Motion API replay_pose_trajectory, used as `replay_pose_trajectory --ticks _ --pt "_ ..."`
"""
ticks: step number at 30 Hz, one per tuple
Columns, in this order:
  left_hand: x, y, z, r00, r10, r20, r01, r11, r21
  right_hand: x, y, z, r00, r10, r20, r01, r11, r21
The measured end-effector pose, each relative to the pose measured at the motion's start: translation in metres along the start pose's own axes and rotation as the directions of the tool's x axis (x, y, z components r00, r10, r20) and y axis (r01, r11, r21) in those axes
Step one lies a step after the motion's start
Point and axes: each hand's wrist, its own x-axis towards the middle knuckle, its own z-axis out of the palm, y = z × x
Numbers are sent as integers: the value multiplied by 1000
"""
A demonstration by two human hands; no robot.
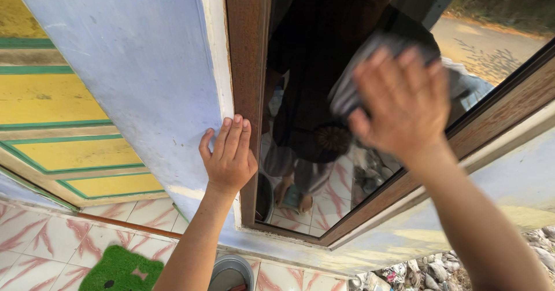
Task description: The person washes a cloth in a basin of water, then wipes a glass window pane repeatedly with the damp cloth and finishes by wringing the cloth out back in the basin.
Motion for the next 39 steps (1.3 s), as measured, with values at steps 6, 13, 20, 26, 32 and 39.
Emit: replay_pose_trajectory --ticks 6,13,20,26,32,39 --pt "1 -5 -5 1000 21 -2 -21 999 -33 4 -19 16 969 234 75 -238 970 56" --pt "4 -12 -13 998 52 29 -51 998 -44 -110 -223 69 987 -140 82 122 973 196" --pt "-1 -14 -12 997 67 47 -66 998 -12 -246 -367 104 965 -257 60 218 905 366" --pt "-6 -15 -11 995 65 77 -66 998 12 -315 -432 118 851 -494 177 332 768 548" --pt "-8 -15 -5 997 70 45 -71 997 12 -336 -403 113 415 -867 275 617 490 616" --pt "-6 -16 -6 996 81 43 -82 997 7 -284 -272 61 13 -692 722 -331 678 656"
